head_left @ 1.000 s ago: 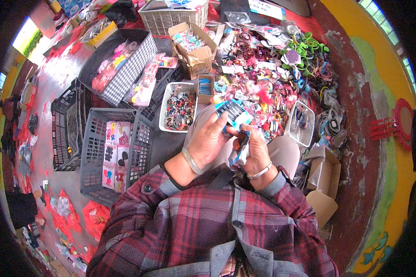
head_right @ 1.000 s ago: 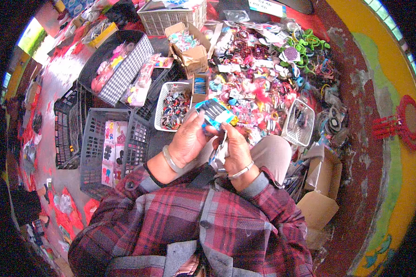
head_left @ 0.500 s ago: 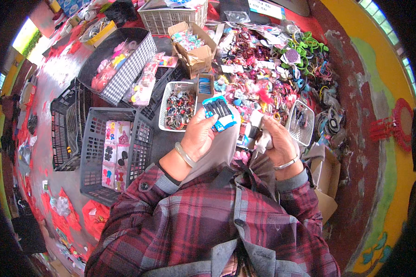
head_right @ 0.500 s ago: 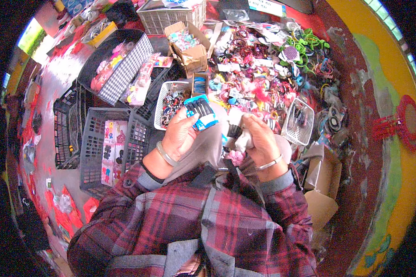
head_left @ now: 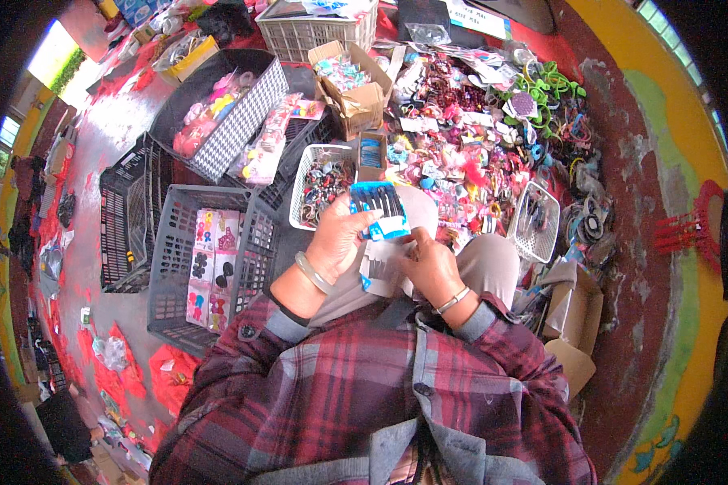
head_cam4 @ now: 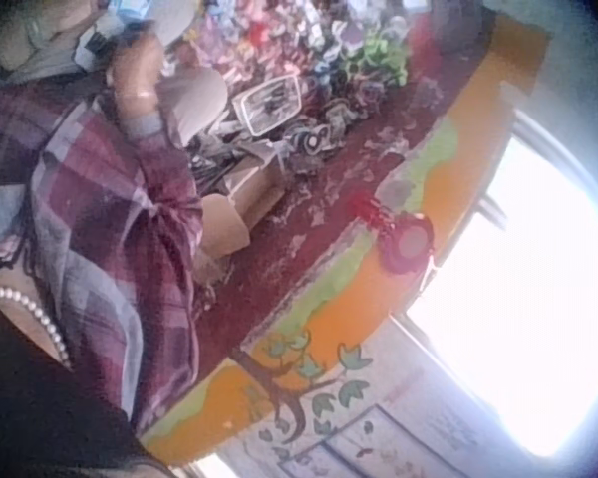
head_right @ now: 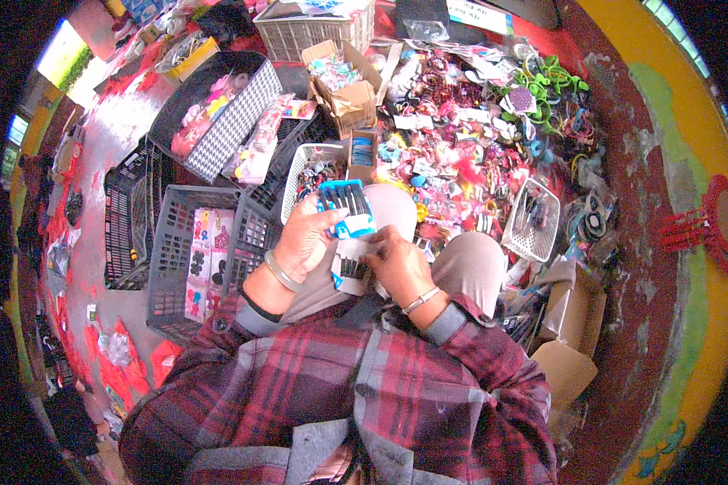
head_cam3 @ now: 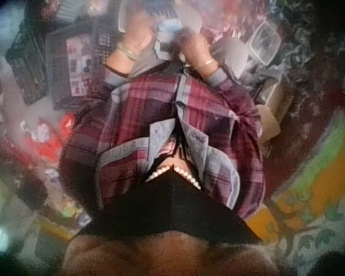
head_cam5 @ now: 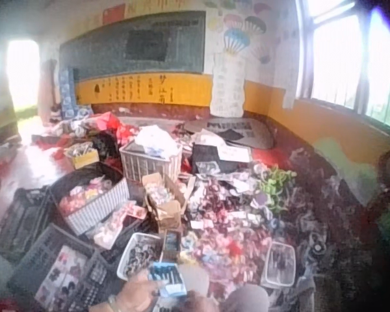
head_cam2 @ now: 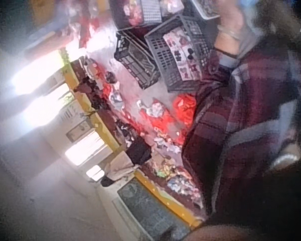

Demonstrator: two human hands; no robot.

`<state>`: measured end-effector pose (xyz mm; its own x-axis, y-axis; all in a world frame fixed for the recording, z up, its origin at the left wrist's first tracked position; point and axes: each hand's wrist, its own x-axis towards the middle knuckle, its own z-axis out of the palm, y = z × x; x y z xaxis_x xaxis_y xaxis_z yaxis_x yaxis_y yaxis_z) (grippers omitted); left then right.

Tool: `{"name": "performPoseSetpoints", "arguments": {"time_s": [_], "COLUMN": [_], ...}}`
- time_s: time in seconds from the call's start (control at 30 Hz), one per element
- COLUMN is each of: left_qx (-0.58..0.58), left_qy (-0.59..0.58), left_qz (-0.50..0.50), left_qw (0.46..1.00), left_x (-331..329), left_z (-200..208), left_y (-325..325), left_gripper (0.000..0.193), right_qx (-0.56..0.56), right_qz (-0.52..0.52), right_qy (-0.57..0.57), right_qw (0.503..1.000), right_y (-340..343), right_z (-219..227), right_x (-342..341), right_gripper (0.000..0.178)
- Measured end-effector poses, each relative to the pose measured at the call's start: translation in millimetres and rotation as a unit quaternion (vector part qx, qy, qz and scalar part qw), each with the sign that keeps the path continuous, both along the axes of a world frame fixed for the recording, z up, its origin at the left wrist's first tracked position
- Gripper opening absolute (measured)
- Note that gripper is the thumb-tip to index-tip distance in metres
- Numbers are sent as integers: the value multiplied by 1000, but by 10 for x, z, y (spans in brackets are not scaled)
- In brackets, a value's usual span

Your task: The person sits on the floor surrounded by baskets and boxes of hair accessories. They pick up small packages of hair clips, remove the clips from the packaging, and place them into a white basket.

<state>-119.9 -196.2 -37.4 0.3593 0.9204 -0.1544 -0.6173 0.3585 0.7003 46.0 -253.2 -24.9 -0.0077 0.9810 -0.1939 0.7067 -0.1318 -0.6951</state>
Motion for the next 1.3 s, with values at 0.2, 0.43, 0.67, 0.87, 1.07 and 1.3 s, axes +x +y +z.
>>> {"name": "performPoseSetpoints", "arguments": {"time_s": [0.2, 0.43, 0.67, 0.87, 1.07, 1.3], "left_qx": [-11, 88, 148, 109, 17, 103], "left_qy": [91, 190, 139, 137, 62, 134], "left_qz": [-32, -85, -67, -99, -83, -77], "left_qw": [995, 974, 977, 980, 994, 983], "left_x": [121, 450, 490, 462, 346, 454], "left_z": [-29, 108, 219, 253, 206, 179], "left_y": [-66, -214, -293, -266, -215, -226], "left_gripper": [29, 37, 43, 46, 31, 29], "right_qx": [-13, 333, 342, 308, 112, 190], "right_qz": [-79, 146, 128, -10, -186, -31], "right_qy": [427, 68, -34, 134, 614, 273], "right_qw": [901, 929, 930, 942, 759, 943], "right_y": [252, 155, 64, 79, 126, 35], "right_z": [-67, 393, 412, 186, 185, 225], "right_x": [649, 166, 108, 234, 611, 582], "right_gripper": [17, 30, 35, 28, 21, 34]}}
